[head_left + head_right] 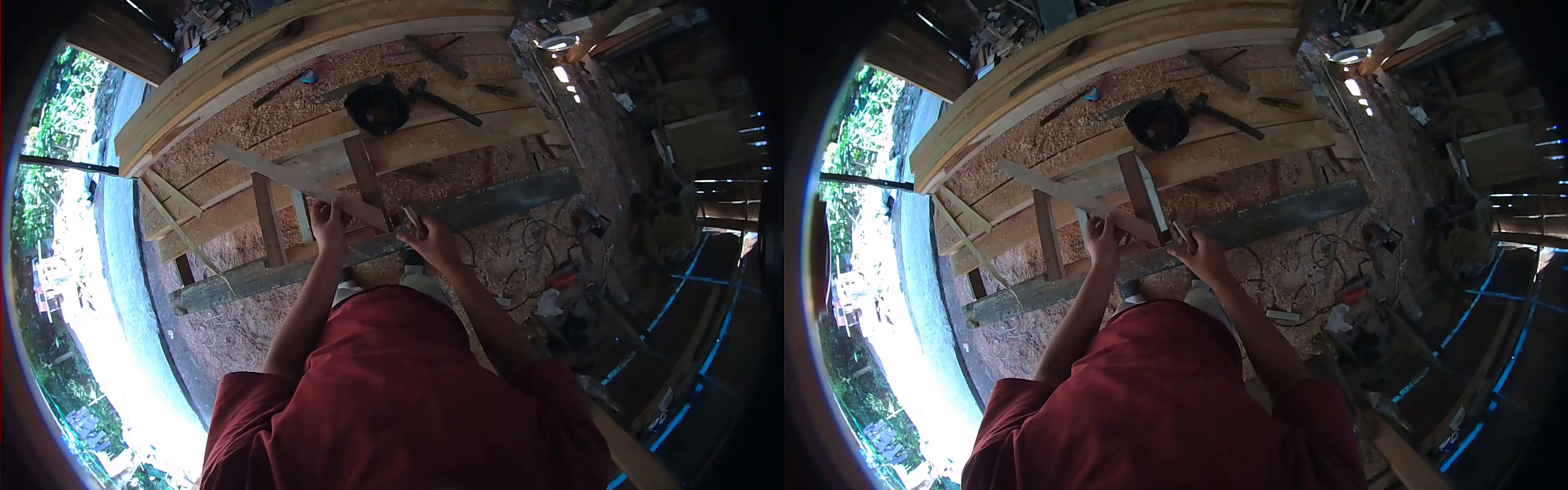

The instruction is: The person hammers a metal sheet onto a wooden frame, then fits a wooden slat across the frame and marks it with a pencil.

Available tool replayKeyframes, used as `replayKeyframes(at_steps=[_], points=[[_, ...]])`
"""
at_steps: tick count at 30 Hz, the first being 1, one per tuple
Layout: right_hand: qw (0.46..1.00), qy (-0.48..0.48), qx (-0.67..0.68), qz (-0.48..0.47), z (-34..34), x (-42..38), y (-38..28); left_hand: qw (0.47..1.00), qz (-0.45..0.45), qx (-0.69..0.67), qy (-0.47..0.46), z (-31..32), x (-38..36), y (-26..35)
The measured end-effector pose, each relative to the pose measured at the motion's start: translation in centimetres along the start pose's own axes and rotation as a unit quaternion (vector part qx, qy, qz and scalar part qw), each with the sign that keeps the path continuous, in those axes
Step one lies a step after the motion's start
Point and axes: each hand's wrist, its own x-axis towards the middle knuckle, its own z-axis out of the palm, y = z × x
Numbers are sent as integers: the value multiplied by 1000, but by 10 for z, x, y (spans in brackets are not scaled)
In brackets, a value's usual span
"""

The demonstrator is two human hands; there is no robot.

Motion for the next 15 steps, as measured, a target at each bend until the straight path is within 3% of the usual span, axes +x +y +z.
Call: replayKeyframes(at_steps=[15], points=[[997, 1, 68, -22, 19, 16, -6, 1000, -5, 17, -9, 0, -2, -3]])
